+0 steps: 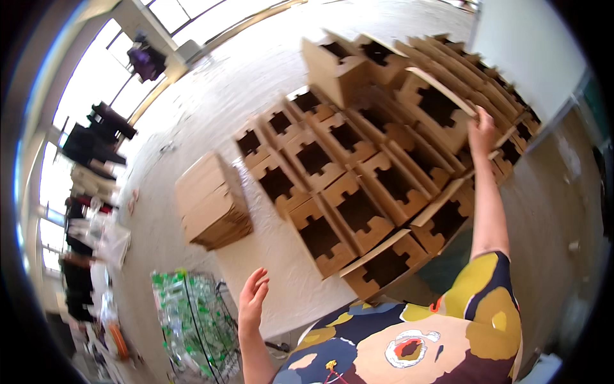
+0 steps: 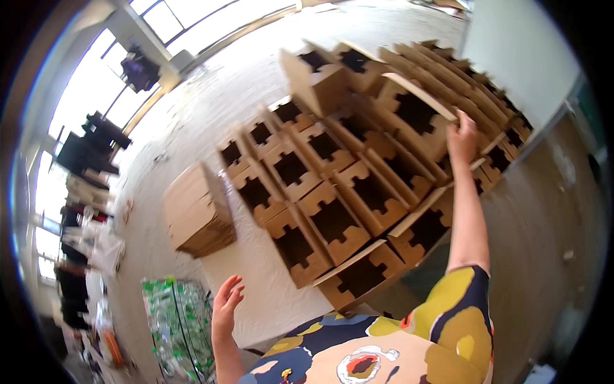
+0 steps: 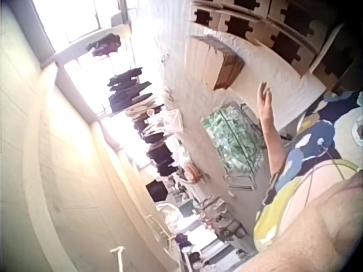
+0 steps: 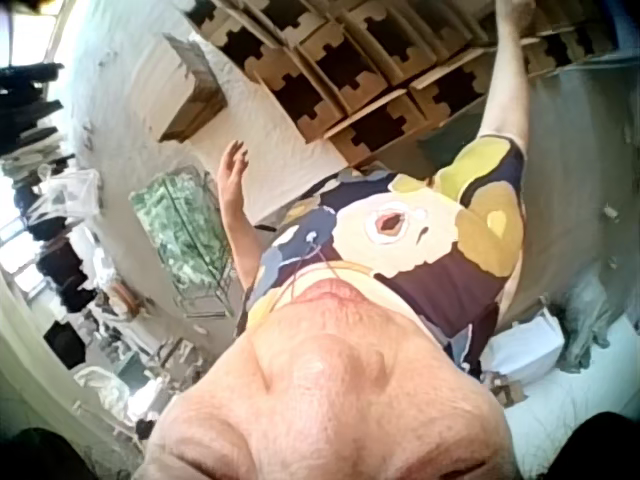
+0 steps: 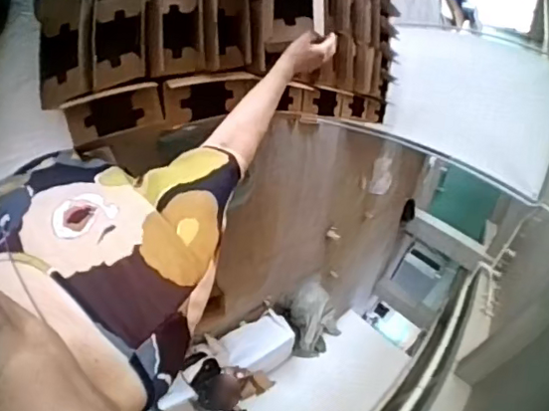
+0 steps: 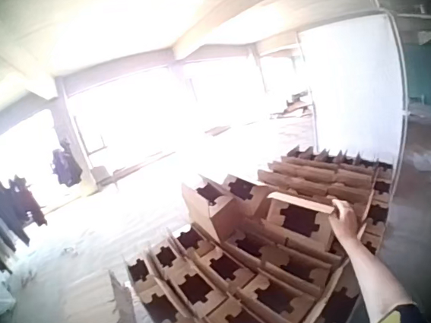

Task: The person takes flat cardboard sheets from a stack and folds them into three-dimensional boxes by hand, placing each completed box into a larger grid arrangement on a table.

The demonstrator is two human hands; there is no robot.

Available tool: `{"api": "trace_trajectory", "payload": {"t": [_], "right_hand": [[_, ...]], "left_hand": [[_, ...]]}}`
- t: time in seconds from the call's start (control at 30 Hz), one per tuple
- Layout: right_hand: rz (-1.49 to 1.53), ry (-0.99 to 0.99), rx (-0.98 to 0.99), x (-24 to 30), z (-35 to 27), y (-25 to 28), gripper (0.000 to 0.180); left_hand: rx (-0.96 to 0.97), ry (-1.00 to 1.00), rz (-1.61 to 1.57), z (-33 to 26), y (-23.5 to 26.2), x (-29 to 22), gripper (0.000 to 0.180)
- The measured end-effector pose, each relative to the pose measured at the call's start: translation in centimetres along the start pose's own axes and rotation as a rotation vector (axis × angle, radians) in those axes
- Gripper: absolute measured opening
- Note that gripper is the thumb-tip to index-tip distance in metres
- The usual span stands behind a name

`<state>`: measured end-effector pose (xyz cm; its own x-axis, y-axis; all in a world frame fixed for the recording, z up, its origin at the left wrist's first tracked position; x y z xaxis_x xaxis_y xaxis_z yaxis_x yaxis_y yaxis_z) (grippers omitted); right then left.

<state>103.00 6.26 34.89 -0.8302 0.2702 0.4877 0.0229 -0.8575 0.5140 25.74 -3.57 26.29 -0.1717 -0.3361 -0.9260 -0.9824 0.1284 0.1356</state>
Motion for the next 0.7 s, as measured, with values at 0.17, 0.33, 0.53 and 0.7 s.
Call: {"api": "trace_trajectory", "payload": {"t": [0.17, 0.33, 0.53, 0.7], "right_hand": [[0.058, -0.070, 0.051, 0.3, -3.6, 5.0, 0.041], [0.245, 0.017, 0.179, 7.6, -10.0, 6.4, 0.034], [0.415, 0.058, 0.331, 24.8, -21.5, 7.3, 0.027], [0.558, 0.132, 0.613, 40.3, -34.5, 6.4, 0.019]], "left_hand": [[0.085, -0.077, 0.028, 2.3, 1.8, 1.2, 0.047], [0.081, -0.078, -0.031, 2.6, 6.1, 3.5, 0.046], [-0.095, -0.112, -0.106, 5.6, 18.2, 8.1, 0.040], [-0.260, -0.100, -0.135, 11.6, 29.6, 10.5, 0.035]]}}
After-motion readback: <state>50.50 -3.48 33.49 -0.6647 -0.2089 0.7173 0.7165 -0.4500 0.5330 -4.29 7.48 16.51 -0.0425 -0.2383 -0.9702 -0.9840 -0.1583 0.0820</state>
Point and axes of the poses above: each hand's wrist, its own z-axis towards the middle knuckle, its own y-axis out of the back of the hand, x = y × z, the point moved 10 cm from there along z, towards the middle knuckle
